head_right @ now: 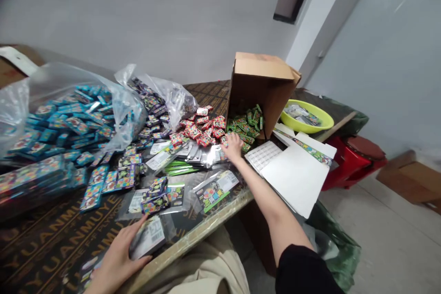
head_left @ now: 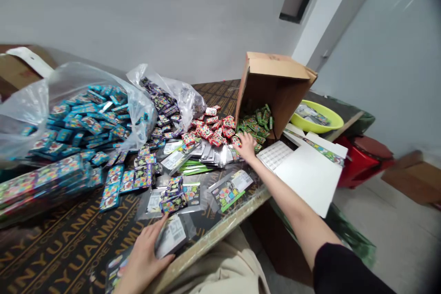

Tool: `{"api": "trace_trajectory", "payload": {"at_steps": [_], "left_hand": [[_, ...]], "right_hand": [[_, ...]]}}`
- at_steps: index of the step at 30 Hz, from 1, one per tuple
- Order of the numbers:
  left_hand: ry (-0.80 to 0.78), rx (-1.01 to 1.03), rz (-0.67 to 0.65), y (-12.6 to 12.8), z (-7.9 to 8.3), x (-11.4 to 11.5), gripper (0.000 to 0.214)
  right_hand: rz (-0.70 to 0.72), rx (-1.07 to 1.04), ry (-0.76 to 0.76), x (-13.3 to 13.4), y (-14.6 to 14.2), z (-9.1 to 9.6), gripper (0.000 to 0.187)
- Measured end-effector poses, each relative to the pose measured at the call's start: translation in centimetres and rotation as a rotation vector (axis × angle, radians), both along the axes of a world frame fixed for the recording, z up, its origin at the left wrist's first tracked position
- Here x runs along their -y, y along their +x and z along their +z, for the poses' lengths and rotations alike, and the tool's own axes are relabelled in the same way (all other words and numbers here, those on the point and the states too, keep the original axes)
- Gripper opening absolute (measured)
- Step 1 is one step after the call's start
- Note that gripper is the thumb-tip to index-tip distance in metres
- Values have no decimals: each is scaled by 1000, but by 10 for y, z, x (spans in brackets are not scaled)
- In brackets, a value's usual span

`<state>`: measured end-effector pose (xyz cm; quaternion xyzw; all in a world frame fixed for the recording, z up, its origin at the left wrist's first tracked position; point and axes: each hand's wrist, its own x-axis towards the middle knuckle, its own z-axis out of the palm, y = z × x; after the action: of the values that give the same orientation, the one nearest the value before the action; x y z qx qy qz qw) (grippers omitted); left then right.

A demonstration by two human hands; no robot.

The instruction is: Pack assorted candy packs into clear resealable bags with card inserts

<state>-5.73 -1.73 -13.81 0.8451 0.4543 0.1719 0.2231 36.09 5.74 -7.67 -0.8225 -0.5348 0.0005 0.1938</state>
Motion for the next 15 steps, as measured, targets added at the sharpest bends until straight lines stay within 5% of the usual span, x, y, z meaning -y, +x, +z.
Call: {"api": "trace_trajectory", "payload": {"at_steps": [2, 5, 11, 15], "left_hand": [[1, -14, 3, -3, -10, 1, 74], [3, -22, 26, -4, -17, 4, 72], [-38, -7, 36, -11, -9, 1, 70], [-129, 113, 83, 6, 25, -3, 62]], "right_hand": [[-49, -10, -33, -19, 41, 4, 45], [-35, -30, -34, -30, 64, 0, 40], [-24, -100, 62, -22, 50, 3, 28], [108, -215, 120, -4, 11, 22, 35]]}}
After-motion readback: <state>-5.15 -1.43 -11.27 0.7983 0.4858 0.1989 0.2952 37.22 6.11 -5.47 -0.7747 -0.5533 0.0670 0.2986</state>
